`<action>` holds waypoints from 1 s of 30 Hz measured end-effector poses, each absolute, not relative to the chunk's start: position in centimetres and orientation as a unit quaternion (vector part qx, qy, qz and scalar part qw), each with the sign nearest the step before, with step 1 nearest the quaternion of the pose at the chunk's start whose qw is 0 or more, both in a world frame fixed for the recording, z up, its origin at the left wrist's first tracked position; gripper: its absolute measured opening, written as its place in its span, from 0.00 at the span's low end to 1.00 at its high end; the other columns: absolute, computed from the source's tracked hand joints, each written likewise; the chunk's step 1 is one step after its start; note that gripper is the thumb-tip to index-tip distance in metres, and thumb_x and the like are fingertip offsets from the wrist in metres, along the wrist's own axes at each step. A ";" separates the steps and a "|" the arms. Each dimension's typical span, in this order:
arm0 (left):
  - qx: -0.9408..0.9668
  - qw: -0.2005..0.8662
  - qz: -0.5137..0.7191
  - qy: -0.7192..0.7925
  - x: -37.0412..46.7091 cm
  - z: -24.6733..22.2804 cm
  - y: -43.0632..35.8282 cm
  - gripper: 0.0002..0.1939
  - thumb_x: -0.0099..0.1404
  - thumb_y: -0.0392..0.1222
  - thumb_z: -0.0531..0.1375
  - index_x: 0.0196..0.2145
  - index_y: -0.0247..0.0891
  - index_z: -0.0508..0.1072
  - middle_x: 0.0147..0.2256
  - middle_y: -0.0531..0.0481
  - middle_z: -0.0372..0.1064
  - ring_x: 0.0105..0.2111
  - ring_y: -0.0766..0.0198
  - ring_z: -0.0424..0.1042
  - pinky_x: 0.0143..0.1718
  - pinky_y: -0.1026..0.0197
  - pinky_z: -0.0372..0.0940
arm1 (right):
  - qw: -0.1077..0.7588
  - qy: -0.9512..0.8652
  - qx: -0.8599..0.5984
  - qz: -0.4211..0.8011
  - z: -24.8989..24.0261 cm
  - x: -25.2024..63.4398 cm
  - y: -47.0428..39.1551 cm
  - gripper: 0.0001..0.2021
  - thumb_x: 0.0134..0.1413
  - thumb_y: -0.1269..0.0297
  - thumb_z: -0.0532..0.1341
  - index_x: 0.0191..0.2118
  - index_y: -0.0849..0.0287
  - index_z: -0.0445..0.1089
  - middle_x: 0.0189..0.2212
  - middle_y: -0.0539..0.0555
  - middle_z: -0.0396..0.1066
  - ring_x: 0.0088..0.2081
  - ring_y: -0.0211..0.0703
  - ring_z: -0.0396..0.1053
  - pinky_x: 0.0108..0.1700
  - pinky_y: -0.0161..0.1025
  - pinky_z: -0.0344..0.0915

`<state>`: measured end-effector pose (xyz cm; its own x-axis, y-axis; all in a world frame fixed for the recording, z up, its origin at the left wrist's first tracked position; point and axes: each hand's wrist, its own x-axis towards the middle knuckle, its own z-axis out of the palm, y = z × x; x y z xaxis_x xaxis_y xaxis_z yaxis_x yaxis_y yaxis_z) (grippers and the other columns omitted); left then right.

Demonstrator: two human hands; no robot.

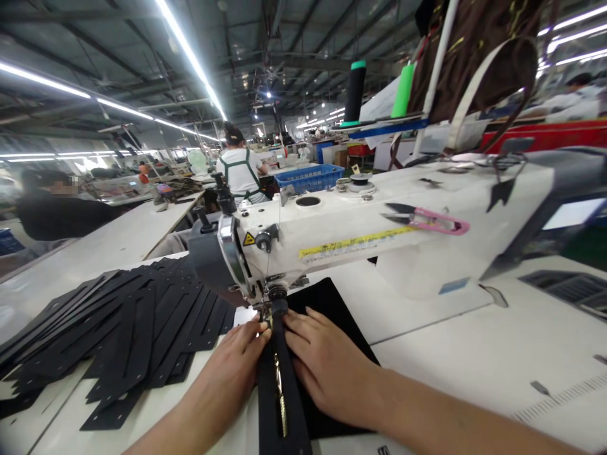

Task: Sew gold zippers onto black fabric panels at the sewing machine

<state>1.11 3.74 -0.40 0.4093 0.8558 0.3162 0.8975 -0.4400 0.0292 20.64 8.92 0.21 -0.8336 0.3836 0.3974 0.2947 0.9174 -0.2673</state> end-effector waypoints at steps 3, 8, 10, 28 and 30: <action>-0.831 0.048 -0.174 -0.527 1.2 0.1 3.2 0.20 0.54 0.23 0.52 0.44 0.35 0.66 0.47 0.42 0.65 0.50 0.56 0.64 0.48 0.52 0.64 | 0.273 -0.951 -0.133 0.052 -0.7 21.7 6.1 0.17 0.51 0.73 0.50 0.47 0.63 0.67 0.45 0.61 0.68 0.46 0.47 0.65 0.50 0.47 0.62; -0.825 0.083 -0.206 -0.519 1.4 0.2 1.5 0.16 0.56 0.26 0.53 0.42 0.34 0.70 0.44 0.41 0.70 0.44 0.57 0.70 0.43 0.54 0.68 | 0.318 -0.939 -0.120 -0.042 -3.5 21.7 3.3 0.16 0.54 0.76 0.48 0.43 0.64 0.70 0.41 0.61 0.71 0.43 0.48 0.68 0.45 0.42 0.68; -0.825 0.111 -0.213 -0.512 1.6 0.1 1.0 0.16 0.57 0.26 0.52 0.41 0.34 0.71 0.43 0.41 0.71 0.41 0.58 0.72 0.42 0.54 0.70 | 0.345 -0.929 -0.121 -0.050 -4.0 21.3 3.1 0.15 0.53 0.76 0.49 0.40 0.65 0.71 0.39 0.62 0.72 0.42 0.48 0.69 0.46 0.41 0.68; -0.839 0.161 -0.235 -0.463 1.6 -0.1 2.7 0.13 0.65 0.30 0.46 0.37 0.31 0.70 0.39 0.40 0.71 0.40 0.59 0.71 0.39 0.57 0.70 | 0.331 -0.940 -0.078 -0.008 -1.5 21.0 5.3 0.18 0.57 0.78 0.45 0.38 0.66 0.72 0.37 0.60 0.73 0.40 0.47 0.71 0.45 0.39 0.68; -0.837 0.157 -0.243 -0.464 1.4 -0.2 3.1 0.13 0.65 0.30 0.47 0.38 0.32 0.70 0.39 0.40 0.71 0.39 0.59 0.71 0.39 0.57 0.70 | 0.338 -0.937 -0.083 -0.009 -1.4 20.8 5.7 0.18 0.58 0.77 0.45 0.36 0.65 0.73 0.36 0.60 0.73 0.39 0.46 0.71 0.45 0.37 0.68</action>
